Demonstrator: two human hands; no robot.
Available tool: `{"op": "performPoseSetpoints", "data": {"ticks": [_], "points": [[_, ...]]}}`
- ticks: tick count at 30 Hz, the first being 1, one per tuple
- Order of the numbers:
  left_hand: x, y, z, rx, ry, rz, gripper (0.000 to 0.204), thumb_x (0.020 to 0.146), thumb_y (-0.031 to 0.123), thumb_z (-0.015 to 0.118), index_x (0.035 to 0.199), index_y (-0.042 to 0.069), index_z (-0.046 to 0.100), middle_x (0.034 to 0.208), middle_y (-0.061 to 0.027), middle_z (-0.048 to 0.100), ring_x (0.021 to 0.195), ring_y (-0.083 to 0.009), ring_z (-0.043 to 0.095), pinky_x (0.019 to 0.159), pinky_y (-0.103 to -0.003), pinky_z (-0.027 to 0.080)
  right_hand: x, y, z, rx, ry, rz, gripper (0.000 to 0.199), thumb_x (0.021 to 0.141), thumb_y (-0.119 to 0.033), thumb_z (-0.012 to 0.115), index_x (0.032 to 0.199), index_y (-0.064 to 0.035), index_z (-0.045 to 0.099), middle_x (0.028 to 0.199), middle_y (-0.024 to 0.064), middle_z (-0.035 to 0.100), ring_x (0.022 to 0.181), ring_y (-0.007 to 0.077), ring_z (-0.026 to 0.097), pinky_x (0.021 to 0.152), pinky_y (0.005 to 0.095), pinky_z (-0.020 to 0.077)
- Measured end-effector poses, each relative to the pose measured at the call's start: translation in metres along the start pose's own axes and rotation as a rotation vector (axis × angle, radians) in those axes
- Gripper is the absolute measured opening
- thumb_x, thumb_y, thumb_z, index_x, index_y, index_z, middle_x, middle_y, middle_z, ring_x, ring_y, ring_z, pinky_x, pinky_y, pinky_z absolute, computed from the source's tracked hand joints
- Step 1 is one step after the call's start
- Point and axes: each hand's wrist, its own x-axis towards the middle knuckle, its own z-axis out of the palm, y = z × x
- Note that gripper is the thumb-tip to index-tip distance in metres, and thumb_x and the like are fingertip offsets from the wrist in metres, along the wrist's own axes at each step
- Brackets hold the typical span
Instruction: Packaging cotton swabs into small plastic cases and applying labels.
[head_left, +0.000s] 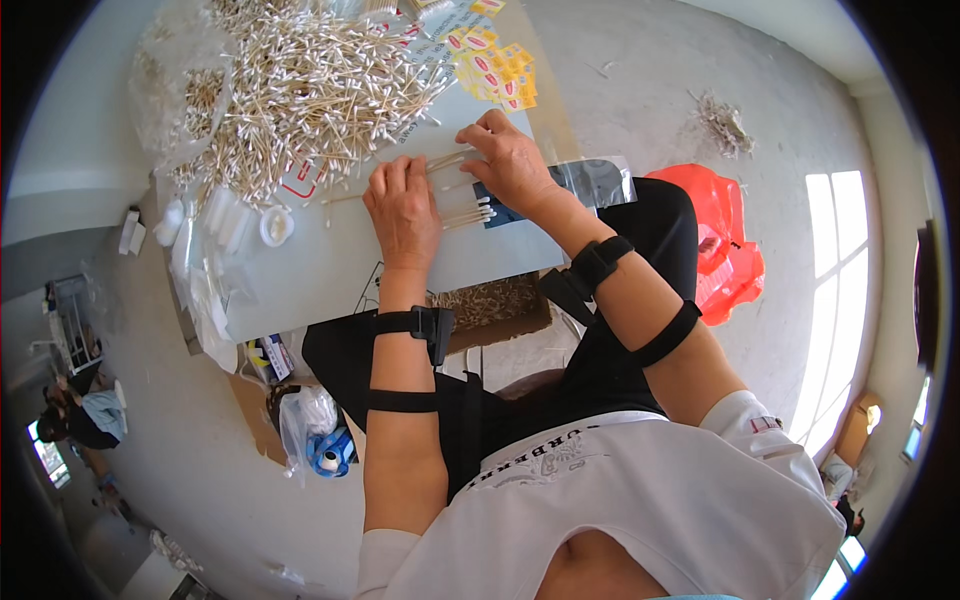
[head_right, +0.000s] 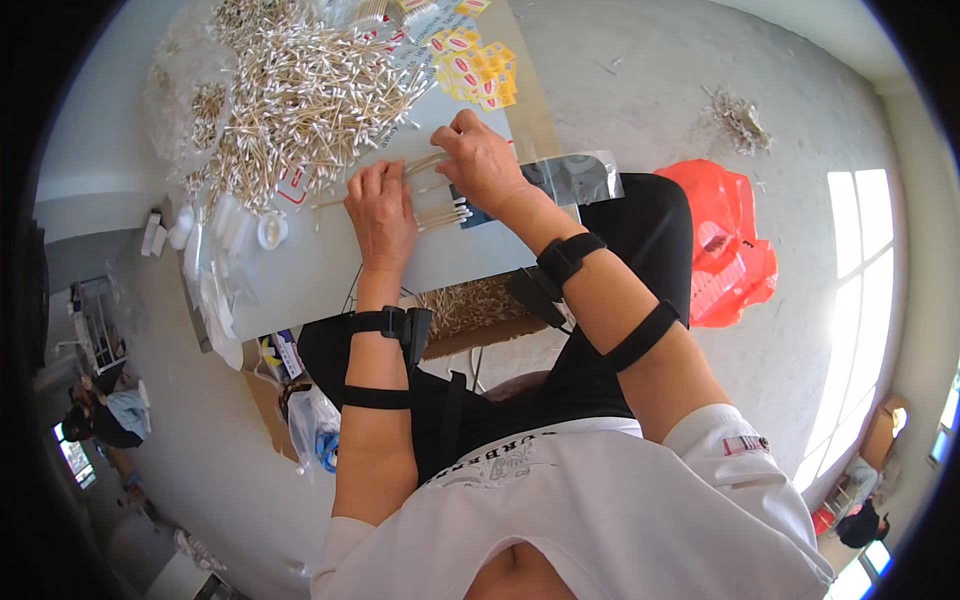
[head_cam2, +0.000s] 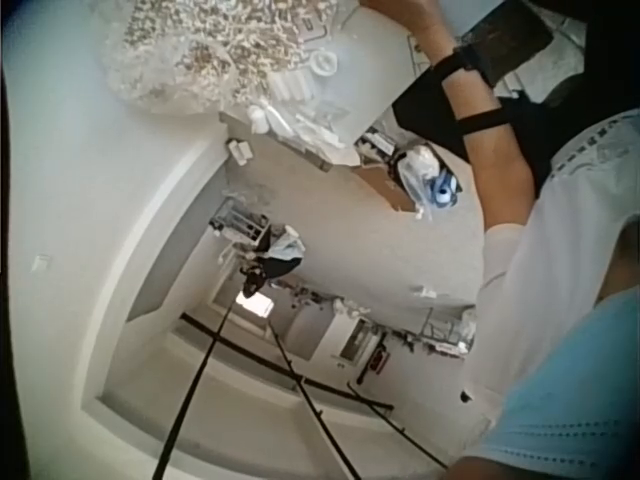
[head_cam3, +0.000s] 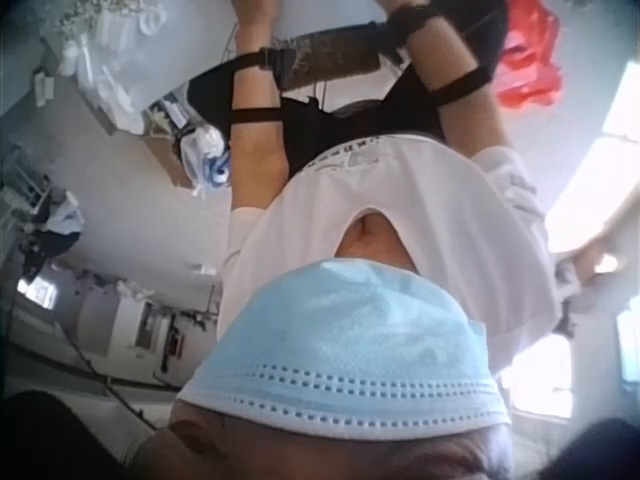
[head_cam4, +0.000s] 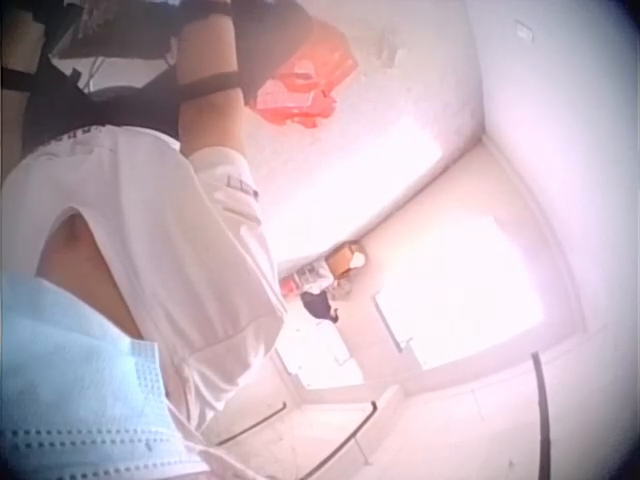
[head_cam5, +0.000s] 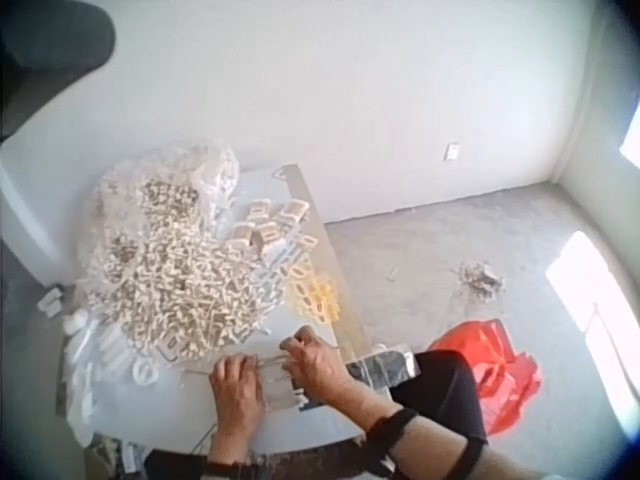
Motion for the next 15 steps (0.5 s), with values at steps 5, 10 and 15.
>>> {"op": "performPoseSetpoints", "data": {"ticks": [5, 10, 15], "points": [[-0.009, -0.001, -0.001, 0.051, -0.015, 0.007, 0.038, 0.082, 0.008, 0.064, 0.120, 0.004, 0.061, 0.117, -0.0073, 0.056, 0.117, -0.0302, 0.046, 0.098, -0.046, 0.035, 0.009, -0.004, 0.001, -0.109, -0.241, 0.070, 0.017, 0.076, -0.020, 0.072, 0.086, -0.0078, 0.064, 0.084, 0.0093, 0.060, 0.081, 0.0321, 0.062, 0.070, 0.0412, 0.0494], [-0.018, 0.007, -0.005, 0.010, -0.040, -0.018, 0.048, 0.085, 0.015, 0.064, 0.131, 0.004, 0.052, 0.134, -0.0094, 0.048, 0.128, -0.0317, 0.040, 0.104, -0.048, 0.031, 0.029, -0.004, 0.017, 0.010, -0.064, 0.151, 0.019, 0.077, -0.023, 0.071, 0.083, -0.0072, 0.064, 0.083, 0.0099, 0.063, 0.079, 0.0324, 0.063, 0.068, 0.0422, 0.0495], [-0.017, 0.020, 0.005, 0.044, -0.170, 0.034, 0.066, 0.090, 0.029, 0.062, 0.146, 0.007, 0.035, 0.153, -0.0098, 0.033, 0.142, -0.0295, 0.028, 0.114, -0.051, 0.020, 0.060, 0.005, 0.031, -0.162, -0.005, 0.131, 0.013, 0.077, -0.019, 0.067, 0.078, -0.0066, 0.064, 0.080, 0.0113, 0.064, 0.079, 0.0331, 0.064, 0.068, 0.0429, 0.0498]]}}
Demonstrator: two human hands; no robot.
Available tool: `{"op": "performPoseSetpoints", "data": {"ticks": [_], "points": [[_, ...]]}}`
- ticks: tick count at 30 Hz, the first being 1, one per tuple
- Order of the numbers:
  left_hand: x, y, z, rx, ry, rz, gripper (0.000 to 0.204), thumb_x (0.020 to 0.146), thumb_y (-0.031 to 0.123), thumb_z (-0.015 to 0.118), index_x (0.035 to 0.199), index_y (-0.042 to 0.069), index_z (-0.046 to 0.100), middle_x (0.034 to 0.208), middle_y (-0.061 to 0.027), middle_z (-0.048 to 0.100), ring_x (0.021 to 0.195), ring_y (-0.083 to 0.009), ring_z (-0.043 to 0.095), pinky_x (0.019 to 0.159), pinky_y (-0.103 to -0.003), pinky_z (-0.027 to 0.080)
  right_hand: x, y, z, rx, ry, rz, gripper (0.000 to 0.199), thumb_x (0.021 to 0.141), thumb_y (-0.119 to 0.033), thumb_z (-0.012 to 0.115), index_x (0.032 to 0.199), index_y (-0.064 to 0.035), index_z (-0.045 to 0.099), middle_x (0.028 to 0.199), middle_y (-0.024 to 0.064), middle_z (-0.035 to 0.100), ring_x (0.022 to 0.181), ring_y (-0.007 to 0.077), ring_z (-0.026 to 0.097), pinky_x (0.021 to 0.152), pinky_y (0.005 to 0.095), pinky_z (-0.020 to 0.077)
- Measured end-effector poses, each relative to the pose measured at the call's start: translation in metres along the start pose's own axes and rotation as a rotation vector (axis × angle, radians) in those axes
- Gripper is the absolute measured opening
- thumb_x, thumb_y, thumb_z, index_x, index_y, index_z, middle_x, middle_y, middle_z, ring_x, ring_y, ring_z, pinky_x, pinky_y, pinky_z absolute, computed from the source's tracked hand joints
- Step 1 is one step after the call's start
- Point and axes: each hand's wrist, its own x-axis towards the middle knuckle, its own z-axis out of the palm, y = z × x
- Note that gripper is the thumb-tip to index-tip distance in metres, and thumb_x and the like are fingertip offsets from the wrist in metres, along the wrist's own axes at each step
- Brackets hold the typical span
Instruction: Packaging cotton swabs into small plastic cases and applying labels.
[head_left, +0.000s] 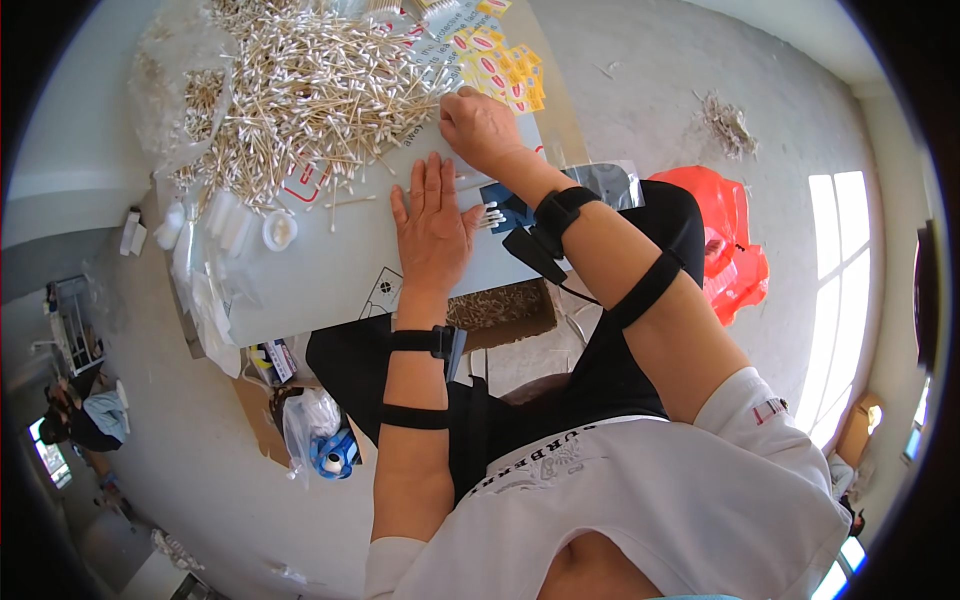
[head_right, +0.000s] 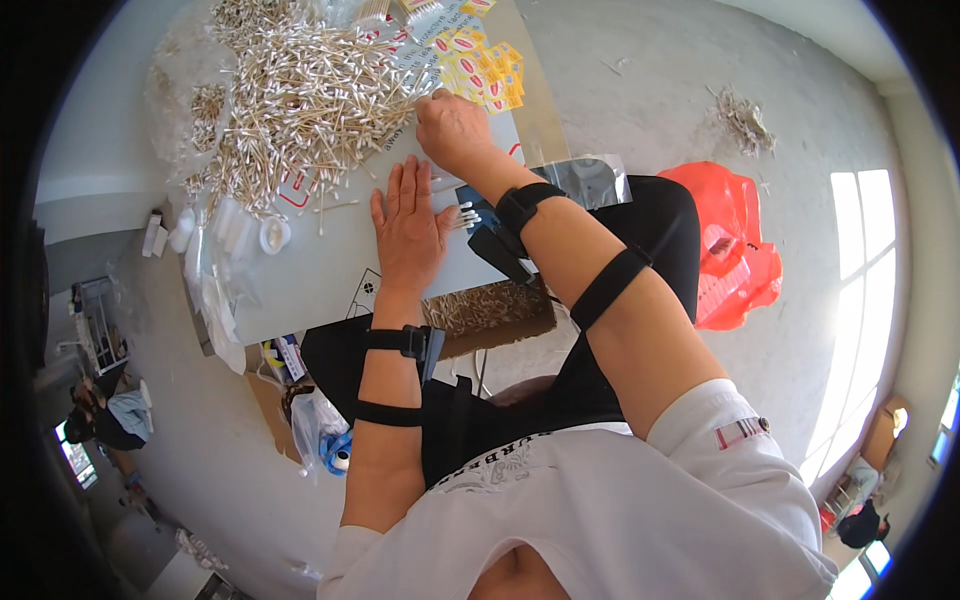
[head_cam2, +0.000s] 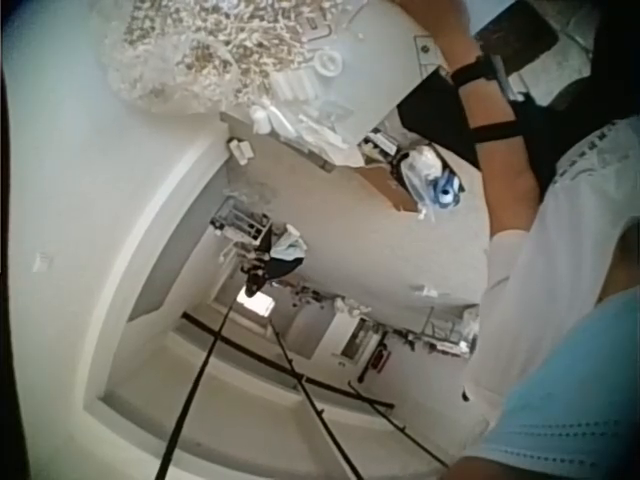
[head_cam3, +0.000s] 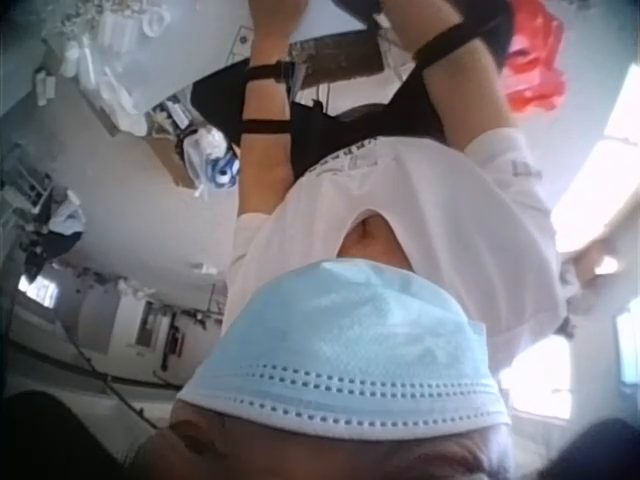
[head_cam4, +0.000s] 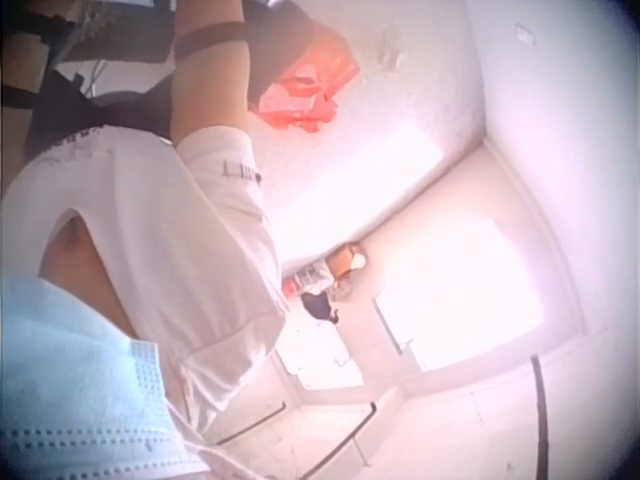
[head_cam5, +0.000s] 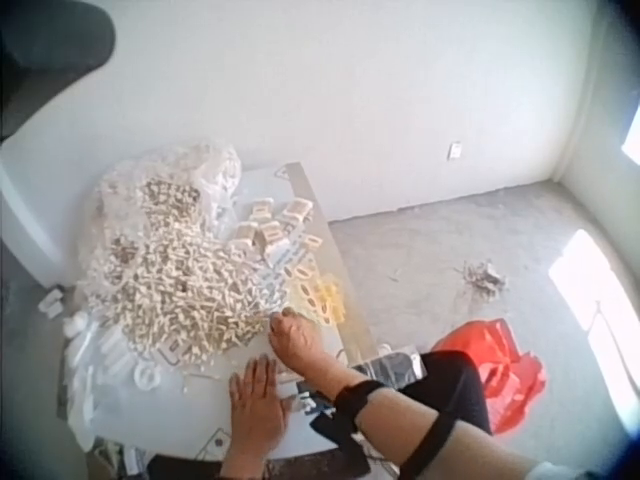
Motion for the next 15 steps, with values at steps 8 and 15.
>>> {"op": "performPoseSetpoints", "data": {"ticks": [8, 15], "points": [[-0.003, -0.001, -0.003, -0.006, -0.055, -0.049, 0.066, 0.091, 0.034, 0.060, 0.146, 0.006, 0.035, 0.153, -0.0095, 0.033, 0.143, -0.0274, 0.027, 0.116, -0.051, 0.016, -0.010, 0.023, -0.051, -0.130, -0.425, -0.113, 0.006, 0.074, -0.011, 0.061, 0.073, -0.0052, 0.062, 0.077, 0.0135, 0.064, 0.077, 0.0338, 0.064, 0.067, 0.0449, 0.0493], [-0.004, -0.004, 0.000, -0.048, 0.045, -0.024, 0.065, 0.087, 0.033, 0.064, 0.139, 0.001, 0.041, 0.144, -0.0144, 0.042, 0.136, -0.0329, 0.034, 0.114, -0.051, 0.021, -0.028, 0.020, -0.051, -0.021, -0.380, -0.229, 0.004, 0.076, -0.009, 0.061, 0.074, -0.0056, 0.060, 0.082, 0.0127, 0.059, 0.079, 0.0348, 0.062, 0.071, 0.0438, 0.0491]]}}
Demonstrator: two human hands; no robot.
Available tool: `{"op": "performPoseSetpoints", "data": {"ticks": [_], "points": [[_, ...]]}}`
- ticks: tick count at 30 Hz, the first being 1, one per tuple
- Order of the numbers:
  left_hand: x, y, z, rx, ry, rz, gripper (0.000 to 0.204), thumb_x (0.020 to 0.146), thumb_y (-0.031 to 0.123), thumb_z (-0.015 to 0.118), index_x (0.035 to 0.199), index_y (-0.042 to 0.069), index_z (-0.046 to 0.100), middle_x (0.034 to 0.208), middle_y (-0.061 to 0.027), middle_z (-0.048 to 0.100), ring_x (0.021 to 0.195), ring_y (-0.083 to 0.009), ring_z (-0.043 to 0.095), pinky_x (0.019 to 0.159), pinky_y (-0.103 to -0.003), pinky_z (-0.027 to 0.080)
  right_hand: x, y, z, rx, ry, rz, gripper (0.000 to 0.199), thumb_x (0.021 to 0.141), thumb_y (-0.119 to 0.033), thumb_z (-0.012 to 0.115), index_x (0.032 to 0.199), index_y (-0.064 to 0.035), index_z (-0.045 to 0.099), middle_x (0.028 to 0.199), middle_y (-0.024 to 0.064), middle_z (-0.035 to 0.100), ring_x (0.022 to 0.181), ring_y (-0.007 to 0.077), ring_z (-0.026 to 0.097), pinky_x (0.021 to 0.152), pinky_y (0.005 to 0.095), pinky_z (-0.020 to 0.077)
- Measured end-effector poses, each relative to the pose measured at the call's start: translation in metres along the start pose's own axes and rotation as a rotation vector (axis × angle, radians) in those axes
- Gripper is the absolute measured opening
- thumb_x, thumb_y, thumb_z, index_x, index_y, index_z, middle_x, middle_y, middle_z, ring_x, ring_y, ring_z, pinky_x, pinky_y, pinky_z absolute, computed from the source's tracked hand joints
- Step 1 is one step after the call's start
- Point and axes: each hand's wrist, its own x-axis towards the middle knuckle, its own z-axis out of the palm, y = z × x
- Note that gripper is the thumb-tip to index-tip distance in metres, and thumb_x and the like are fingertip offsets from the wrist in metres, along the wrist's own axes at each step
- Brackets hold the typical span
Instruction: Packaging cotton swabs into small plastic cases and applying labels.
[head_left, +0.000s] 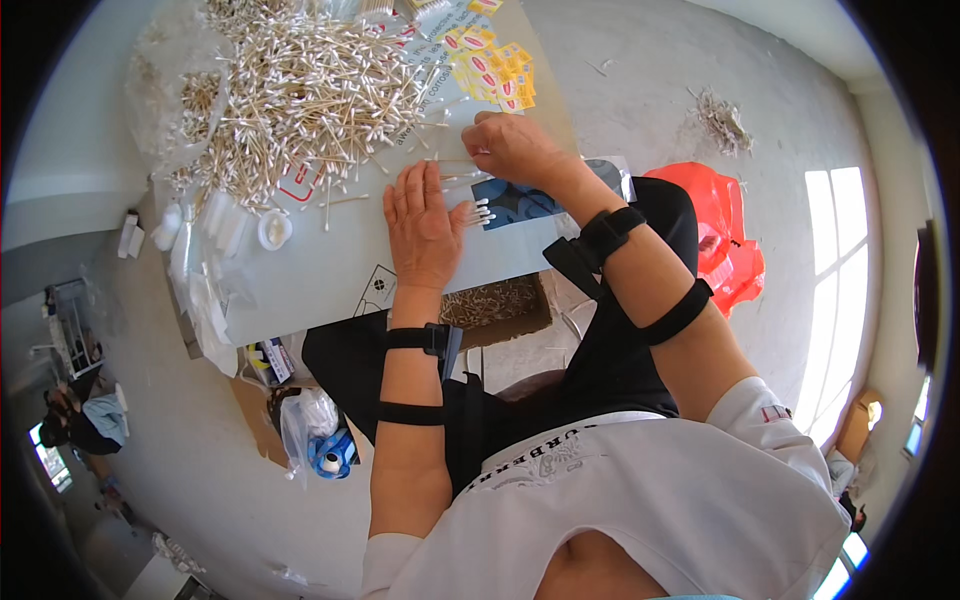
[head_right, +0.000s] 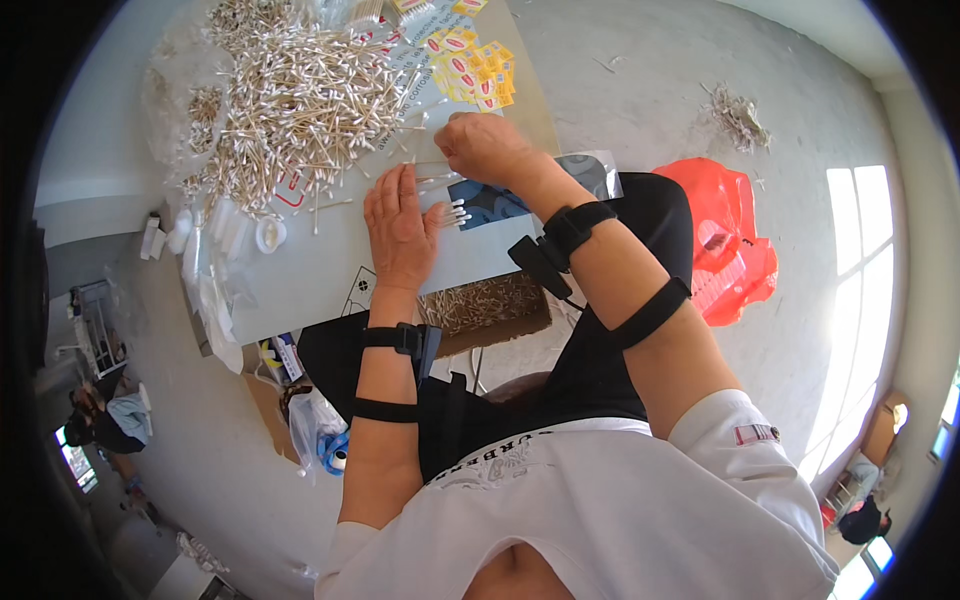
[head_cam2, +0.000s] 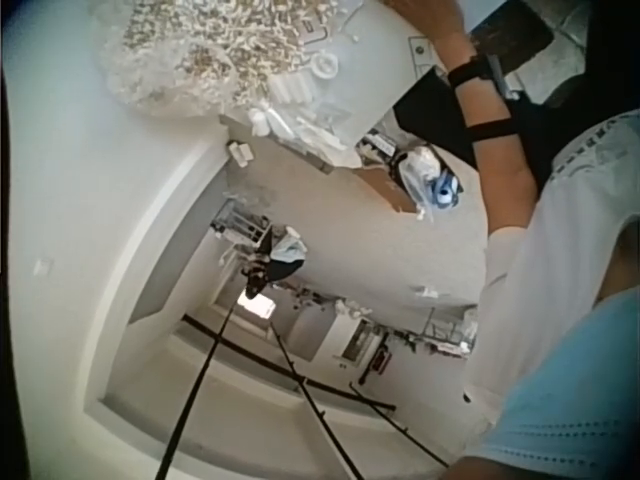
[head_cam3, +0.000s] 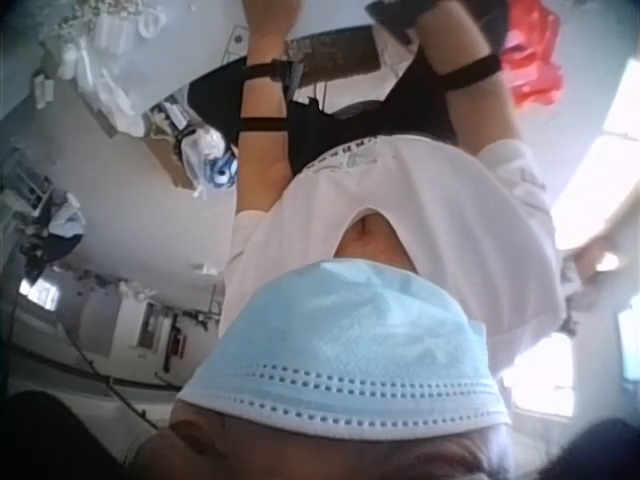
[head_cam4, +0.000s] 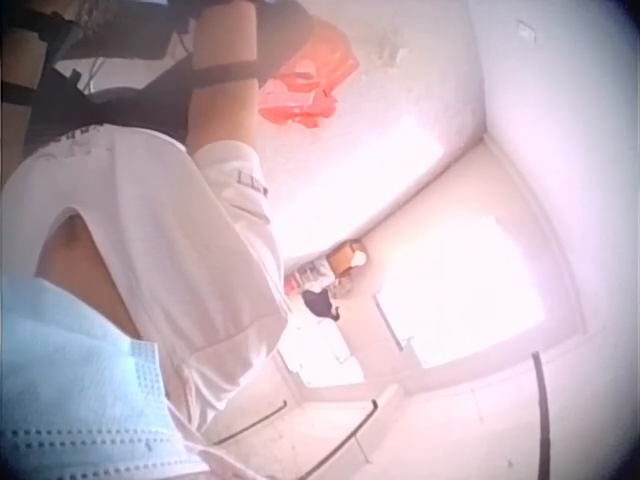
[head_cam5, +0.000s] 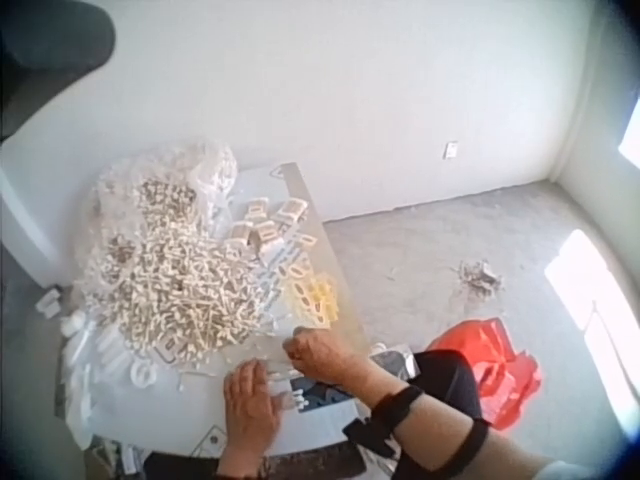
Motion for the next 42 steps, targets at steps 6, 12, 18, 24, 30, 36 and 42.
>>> {"op": "performPoseSetpoints", "data": {"ticks": [6, 12, 18, 24, 30, 36, 42], "points": [[-0.001, -0.002, -0.002, -0.098, 0.108, -0.022, 0.058, 0.083, 0.017, 0.067, 0.135, 0.002, 0.046, 0.134, -0.0157, 0.047, 0.128, -0.0357, 0.040, 0.110, -0.048, 0.030, 0.005, -0.002, 0.011, 0.090, 0.042, -0.085, 0.006, 0.078, -0.011, 0.062, 0.074, -0.0060, 0.059, 0.081, 0.0118, 0.060, 0.079, 0.0338, 0.062, 0.070, 0.0431, 0.0490], [-0.004, -0.007, -0.004, -0.097, 0.156, -0.066, 0.050, 0.082, 0.011, 0.066, 0.129, 0.001, 0.052, 0.126, -0.0141, 0.050, 0.125, -0.0346, 0.042, 0.107, -0.048, 0.032, 0.000, -0.006, 0.010, 0.162, 0.038, -0.071, 0.009, 0.076, -0.014, 0.068, 0.077, -0.0070, 0.062, 0.081, 0.0107, 0.060, 0.079, 0.0326, 0.062, 0.069, 0.0411, 0.0490], [-0.005, -0.003, -0.005, -0.111, 0.159, -0.026, 0.048, 0.085, 0.017, 0.064, 0.129, 0.001, 0.052, 0.132, -0.0141, 0.050, 0.128, -0.0350, 0.041, 0.109, -0.049, 0.030, -0.004, -0.007, 0.013, 0.198, -0.019, -0.060, 0.012, 0.076, -0.016, 0.070, 0.080, -0.0067, 0.064, 0.081, 0.0108, 0.060, 0.080, 0.0315, 0.063, 0.069, 0.0403, 0.0491], [-0.013, 0.008, -0.005, -0.003, -0.008, 0.045, 0.058, 0.088, 0.026, 0.063, 0.138, 0.003, 0.045, 0.143, -0.0118, 0.043, 0.134, -0.0320, 0.037, 0.112, -0.049, 0.026, 0.011, -0.009, 0.016, 0.311, 0.161, 0.085, 0.018, 0.075, -0.012, 0.071, 0.091, -0.0063, 0.066, 0.085, 0.0097, 0.060, 0.087, 0.0299, 0.063, 0.075, 0.0386, 0.0500], [-0.012, 0.008, -0.006, -0.001, -0.004, 0.035, 0.061, 0.087, 0.028, 0.065, 0.138, 0.003, 0.043, 0.141, -0.0115, 0.044, 0.133, -0.0319, 0.038, 0.113, -0.050, 0.024, 0.036, -0.003, 0.014, 0.003, 0.199, -0.080, 0.017, 0.073, -0.010, 0.074, 0.088, -0.0079, 0.065, 0.095, 0.0082, 0.057, 0.094, 0.0296, 0.060, 0.078, 0.0393, 0.0492], [-0.011, 0.007, -0.008, -0.034, 0.002, 0.037, 0.058, 0.086, 0.025, 0.065, 0.136, 0.003, 0.045, 0.138, -0.0131, 0.045, 0.130, -0.0339, 0.038, 0.111, -0.050, 0.027, 0.028, 0.001, 0.019, 0.013, 0.154, -0.082, 0.010, 0.078, -0.015, 0.069, 0.082, -0.0076, 0.062, 0.089, 0.0094, 0.056, 0.092, 0.0296, 0.060, 0.075, 0.0409, 0.0485], [0.006, -0.004, -0.012, -0.053, 0.135, -0.038, 0.051, 0.085, 0.022, 0.065, 0.130, 0.002, 0.052, 0.130, -0.0134, 0.049, 0.124, -0.0337, 0.042, 0.106, -0.049, 0.030, 0.016, -0.008, 0.022, 0.055, 0.177, 0.030, 0.009, 0.078, -0.016, 0.066, 0.080, -0.0070, 0.065, 0.093, 0.0100, 0.059, 0.098, 0.0296, 0.060, 0.079, 0.0410, 0.0501]]}}
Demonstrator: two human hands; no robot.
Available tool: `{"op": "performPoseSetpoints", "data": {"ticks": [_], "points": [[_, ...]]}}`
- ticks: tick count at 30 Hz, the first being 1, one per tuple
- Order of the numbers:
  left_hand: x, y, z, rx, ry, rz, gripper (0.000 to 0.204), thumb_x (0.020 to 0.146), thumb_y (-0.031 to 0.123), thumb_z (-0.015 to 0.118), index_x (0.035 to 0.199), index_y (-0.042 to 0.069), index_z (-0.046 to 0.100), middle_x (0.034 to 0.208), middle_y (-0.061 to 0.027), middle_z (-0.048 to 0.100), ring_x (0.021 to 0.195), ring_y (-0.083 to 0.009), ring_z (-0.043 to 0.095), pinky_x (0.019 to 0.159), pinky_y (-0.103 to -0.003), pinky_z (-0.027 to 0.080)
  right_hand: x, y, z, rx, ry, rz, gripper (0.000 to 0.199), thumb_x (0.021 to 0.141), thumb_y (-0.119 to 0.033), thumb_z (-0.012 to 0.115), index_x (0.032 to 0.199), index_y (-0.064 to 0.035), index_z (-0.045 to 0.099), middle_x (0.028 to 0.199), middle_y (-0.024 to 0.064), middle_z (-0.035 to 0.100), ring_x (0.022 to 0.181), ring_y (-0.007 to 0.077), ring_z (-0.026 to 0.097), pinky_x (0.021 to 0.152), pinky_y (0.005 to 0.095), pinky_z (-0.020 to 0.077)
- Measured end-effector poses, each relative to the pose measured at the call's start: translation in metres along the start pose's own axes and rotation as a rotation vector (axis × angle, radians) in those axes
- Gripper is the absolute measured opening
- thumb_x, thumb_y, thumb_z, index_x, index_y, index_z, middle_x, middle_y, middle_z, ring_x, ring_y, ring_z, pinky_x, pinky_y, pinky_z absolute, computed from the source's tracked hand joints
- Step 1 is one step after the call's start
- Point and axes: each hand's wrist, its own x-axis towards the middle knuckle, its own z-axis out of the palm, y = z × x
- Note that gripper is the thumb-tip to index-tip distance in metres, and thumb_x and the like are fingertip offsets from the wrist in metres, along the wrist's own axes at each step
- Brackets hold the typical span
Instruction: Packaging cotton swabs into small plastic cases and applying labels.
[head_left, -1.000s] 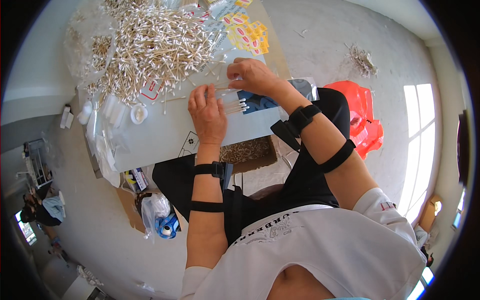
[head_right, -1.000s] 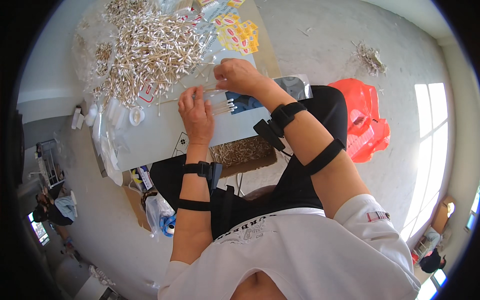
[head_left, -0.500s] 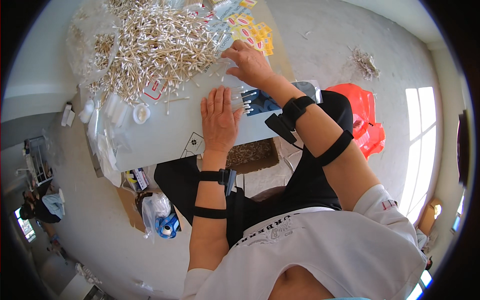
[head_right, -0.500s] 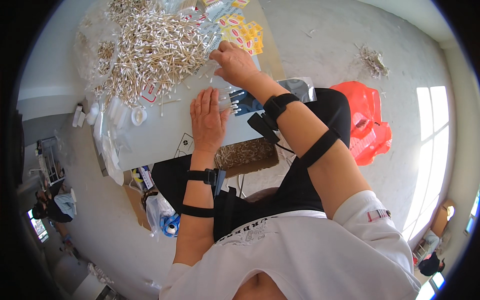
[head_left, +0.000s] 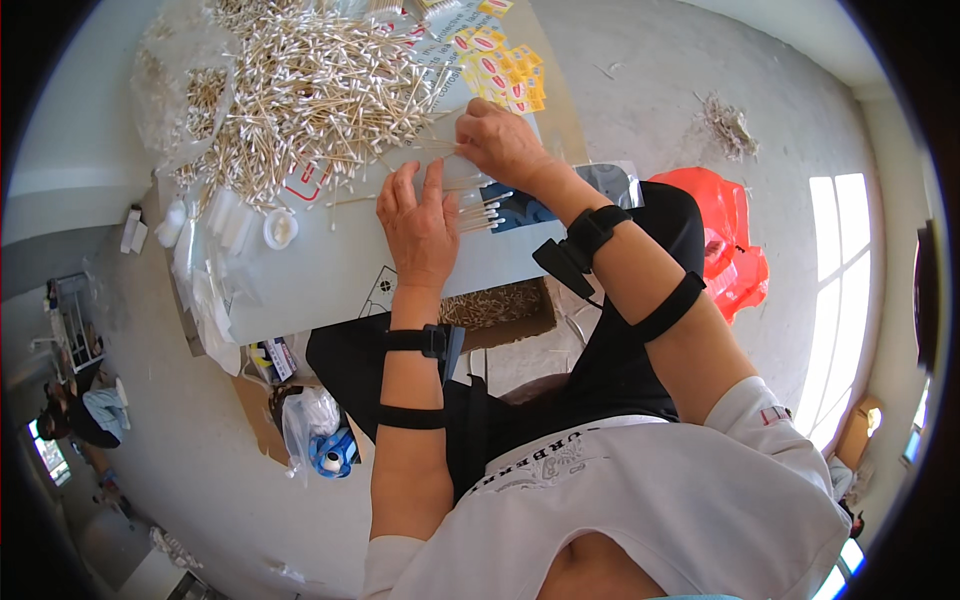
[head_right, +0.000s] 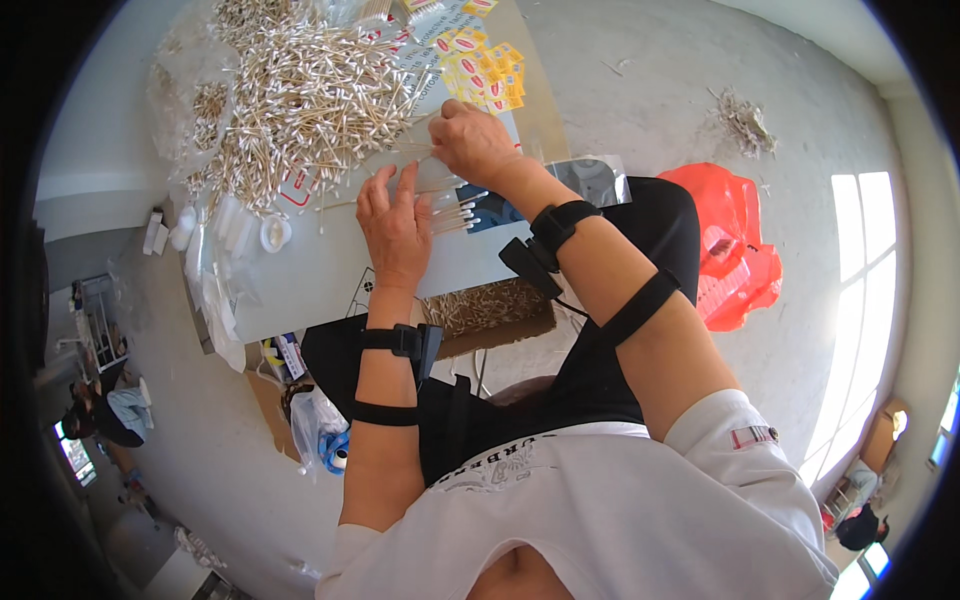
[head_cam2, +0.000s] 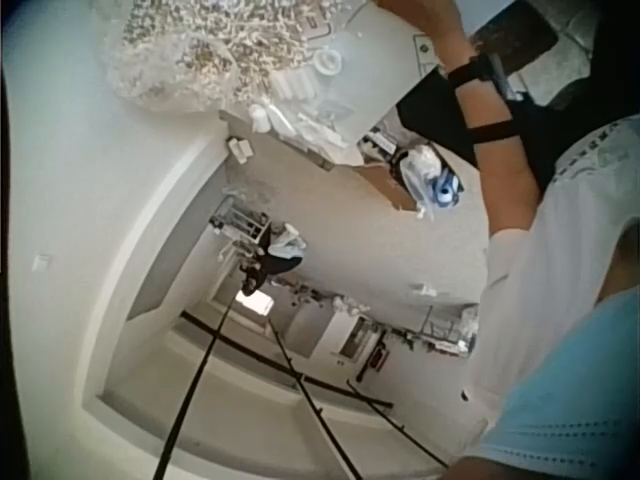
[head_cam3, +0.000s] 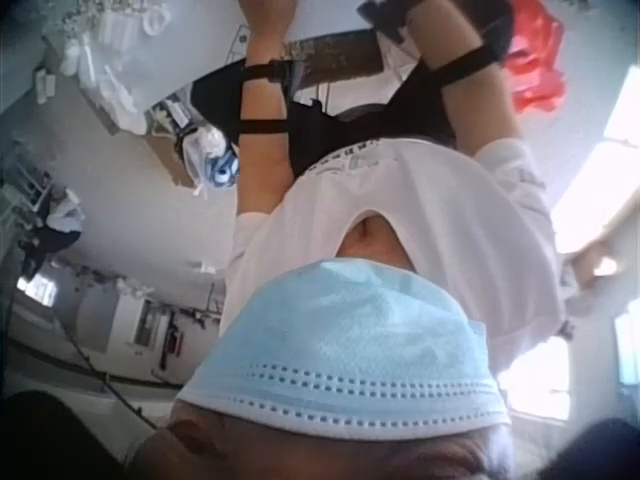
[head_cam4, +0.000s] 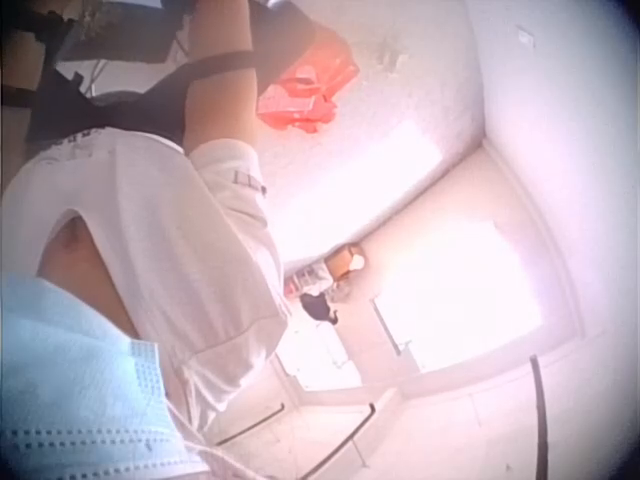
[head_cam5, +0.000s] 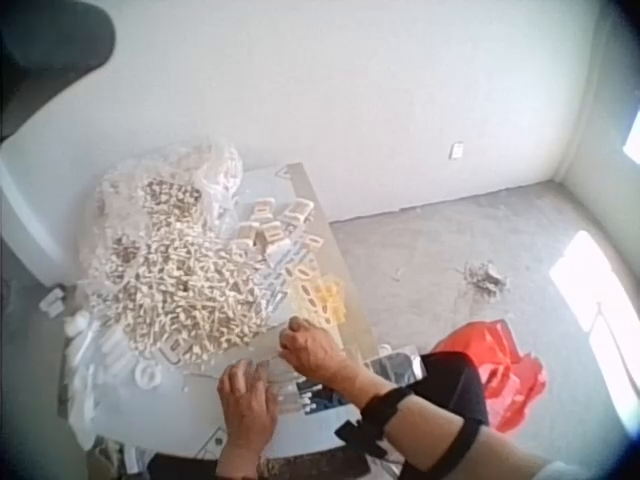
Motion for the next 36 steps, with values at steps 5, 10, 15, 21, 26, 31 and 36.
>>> {"op": "performPoseSetpoints", "data": {"ticks": [5, 10, 15, 21, 26, 31, 36], "points": [[0.017, -0.013, 0.004, 0.123, -0.025, -0.001, 0.043, 0.085, 0.021, 0.067, 0.122, 0.002, 0.057, 0.127, -0.0122, 0.050, 0.122, -0.0332, 0.043, 0.101, -0.048, 0.033, 0.001, 0.000, 0.001, -0.016, -0.021, -0.013, 0.009, 0.079, -0.016, 0.064, 0.080, -0.0075, 0.065, 0.093, 0.0104, 0.059, 0.097, 0.0297, 0.060, 0.079, 0.0402, 0.0504], [0.015, -0.022, -0.003, 0.204, -0.011, -0.195, 0.046, 0.084, 0.019, 0.068, 0.124, 0.002, 0.054, 0.128, -0.0128, 0.050, 0.124, -0.0328, 0.042, 0.102, -0.049, 0.032, -0.001, 0.007, -0.004, 0.005, -0.051, -0.013, 0.009, 0.078, -0.016, 0.064, 0.077, -0.0073, 0.066, 0.090, 0.0110, 0.059, 0.092, 0.0299, 0.061, 0.079, 0.0392, 0.0507], [0.016, -0.011, -0.004, 0.115, -0.086, 0.157, 0.053, 0.084, 0.020, 0.067, 0.131, 0.003, 0.049, 0.135, -0.0136, 0.046, 0.131, -0.0330, 0.037, 0.110, -0.051, 0.026, -0.010, 0.002, -0.008, 0.031, -0.118, -0.050, 0.010, 0.077, -0.016, 0.068, 0.074, -0.0074, 0.063, 0.085, 0.0101, 0.057, 0.086, 0.0311, 0.061, 0.073, 0.0404, 0.0493], [-0.002, 0.002, 0.009, 0.054, -0.102, 0.098, 0.057, 0.084, 0.023, 0.068, 0.134, 0.006, 0.048, 0.136, -0.0111, 0.045, 0.131, -0.0326, 0.036, 0.110, -0.052, 0.025, 0.000, -0.005, -0.005, 0.188, -0.015, 0.115, 0.018, 0.078, -0.023, 0.068, 0.076, -0.0053, 0.065, 0.076, 0.0133, 0.064, 0.074, 0.0326, 0.064, 0.067, 0.0426, 0.0499], [-0.006, 0.001, 0.010, 0.093, -0.104, 0.105, 0.056, 0.084, 0.024, 0.068, 0.133, 0.008, 0.049, 0.133, -0.0114, 0.046, 0.129, -0.0331, 0.037, 0.110, -0.053, 0.025, 0.032, -0.024, 0.013, -0.006, -0.128, 0.231, 0.017, 0.075, -0.023, 0.068, 0.083, -0.0086, 0.070, 0.082, 0.0145, 0.069, 0.078, 0.0344, 0.067, 0.068, 0.0422, 0.0535], [-0.006, 0.005, 0.008, 0.092, -0.073, 0.117, 0.053, 0.081, 0.019, 0.071, 0.129, 0.007, 0.052, 0.128, -0.0119, 0.048, 0.126, -0.0337, 0.040, 0.108, -0.049, 0.028, 0.051, -0.011, 0.005, -0.101, -0.093, 0.150, 0.014, 0.077, -0.018, 0.064, 0.086, -0.0078, 0.069, 0.086, 0.0153, 0.069, 0.084, 0.0341, 0.067, 0.072, 0.0442, 0.0532], [-0.016, -0.003, 0.005, -0.108, -0.033, 0.046, 0.045, 0.090, 0.017, 0.061, 0.131, 0.004, 0.049, 0.131, -0.0148, 0.046, 0.127, -0.0347, 0.039, 0.108, -0.048, 0.031, 0.001, -0.002, -0.001, 0.247, 0.208, 0.142, 0.017, 0.087, -0.017, 0.062, 0.092, -0.0020, 0.066, 0.090, 0.0132, 0.066, 0.086, 0.0293, 0.064, 0.076, 0.0365, 0.0499]]}}
